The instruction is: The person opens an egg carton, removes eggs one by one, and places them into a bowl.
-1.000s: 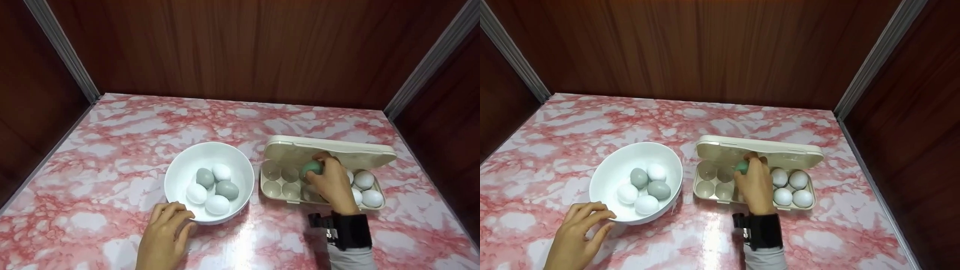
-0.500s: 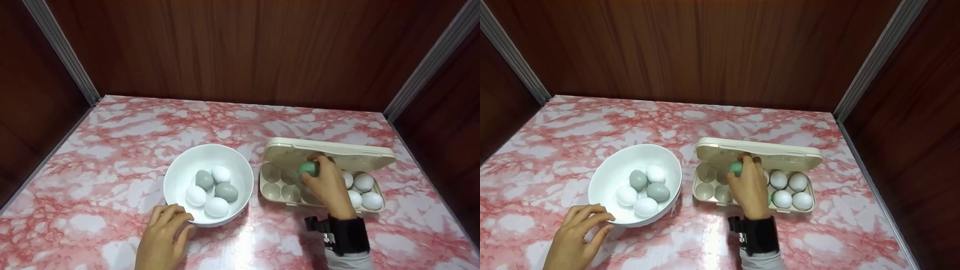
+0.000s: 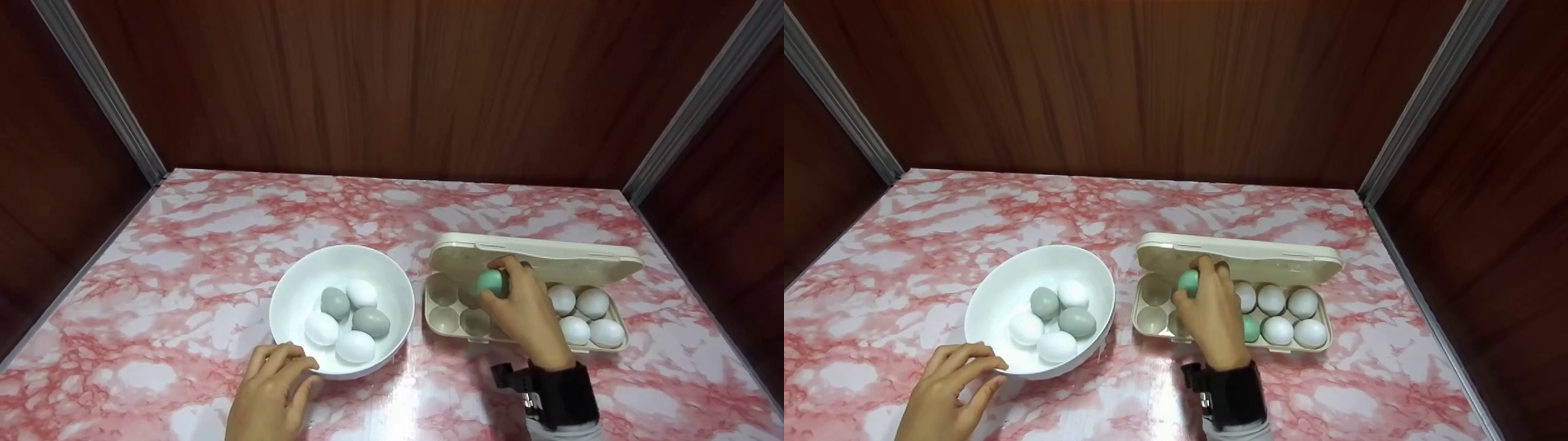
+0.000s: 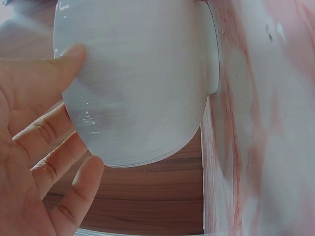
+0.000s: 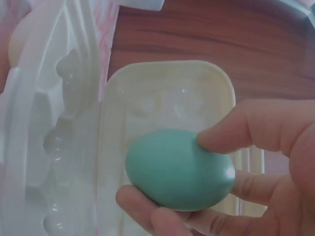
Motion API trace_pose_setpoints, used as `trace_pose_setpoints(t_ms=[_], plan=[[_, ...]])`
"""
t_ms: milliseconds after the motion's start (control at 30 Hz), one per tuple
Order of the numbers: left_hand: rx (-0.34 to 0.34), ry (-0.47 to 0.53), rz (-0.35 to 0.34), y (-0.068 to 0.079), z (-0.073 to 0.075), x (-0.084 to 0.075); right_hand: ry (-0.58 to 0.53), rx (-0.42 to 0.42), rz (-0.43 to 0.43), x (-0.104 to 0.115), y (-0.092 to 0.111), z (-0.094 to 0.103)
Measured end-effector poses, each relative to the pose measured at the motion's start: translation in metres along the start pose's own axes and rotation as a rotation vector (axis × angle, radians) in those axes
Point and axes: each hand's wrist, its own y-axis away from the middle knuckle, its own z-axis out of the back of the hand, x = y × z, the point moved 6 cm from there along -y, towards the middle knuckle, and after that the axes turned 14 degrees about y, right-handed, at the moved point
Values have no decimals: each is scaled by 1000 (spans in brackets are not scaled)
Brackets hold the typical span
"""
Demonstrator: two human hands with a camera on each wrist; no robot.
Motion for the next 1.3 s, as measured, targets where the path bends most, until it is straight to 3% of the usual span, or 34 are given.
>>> trace_pose_setpoints(t_ms=[333, 767, 1300], plan=[[-22, -6, -41, -1, -1, -2, -10, -61, 80, 20, 9, 1], [-22, 3, -3, 0, -1, -2, -73, -33, 118, 42, 14, 2], [-39, -3, -54, 0, 0, -1, -131, -50, 246, 82, 12, 4]])
